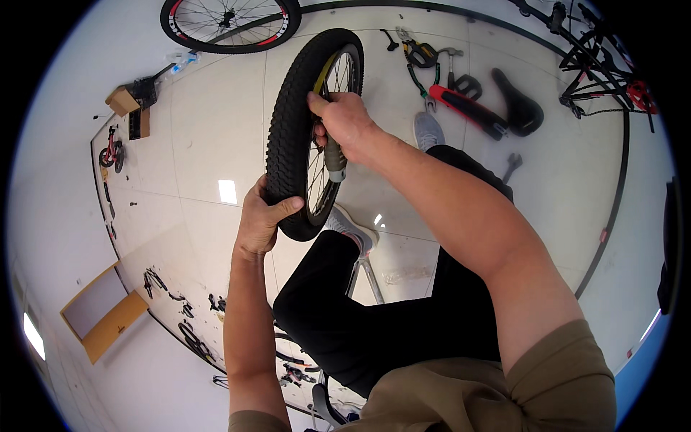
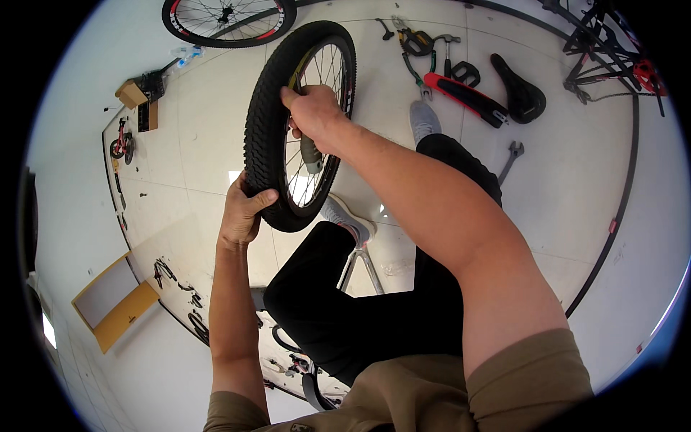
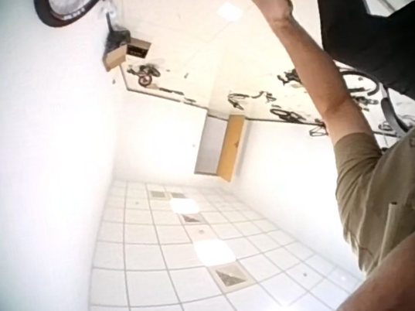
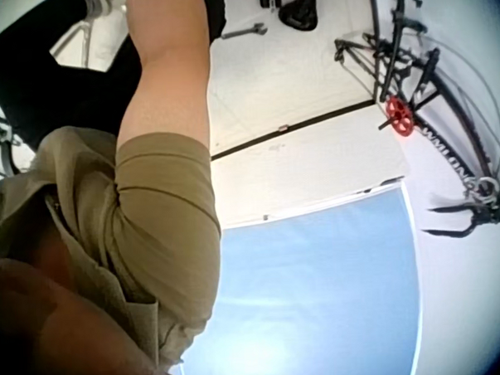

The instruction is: The person installs a tire onto a bicycle wheel rim. They use tire levers to pry the tire bead over the rim edge, then work the tire around the rim by hand to seat it fully.

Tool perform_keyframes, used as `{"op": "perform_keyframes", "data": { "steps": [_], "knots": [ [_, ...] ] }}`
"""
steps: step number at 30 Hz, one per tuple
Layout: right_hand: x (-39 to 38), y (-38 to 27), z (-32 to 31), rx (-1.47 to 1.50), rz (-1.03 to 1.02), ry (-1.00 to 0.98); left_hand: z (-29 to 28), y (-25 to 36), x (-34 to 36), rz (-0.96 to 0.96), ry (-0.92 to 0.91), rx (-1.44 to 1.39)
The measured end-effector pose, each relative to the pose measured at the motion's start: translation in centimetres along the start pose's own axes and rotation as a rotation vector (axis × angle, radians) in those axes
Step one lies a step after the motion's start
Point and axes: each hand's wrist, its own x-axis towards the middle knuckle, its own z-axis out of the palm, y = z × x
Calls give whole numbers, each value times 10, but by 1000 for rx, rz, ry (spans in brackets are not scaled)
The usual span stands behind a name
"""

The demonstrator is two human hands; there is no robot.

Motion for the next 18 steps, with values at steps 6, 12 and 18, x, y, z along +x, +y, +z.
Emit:
{"op": "perform_keyframes", "data": {
  "steps": [6, 12, 18],
  "knots": [
    [-1, -12, 0, -126, -34, -15, 10, 10, -3, -35, -43, -73],
    [4, -4, -6, -12, 48, -19, 23, -4, -10, 13, 38, 134],
    [2, -11, -10, 70, 110, -54, 52, -23, -12, 385, 521, 707]
  ]
}}
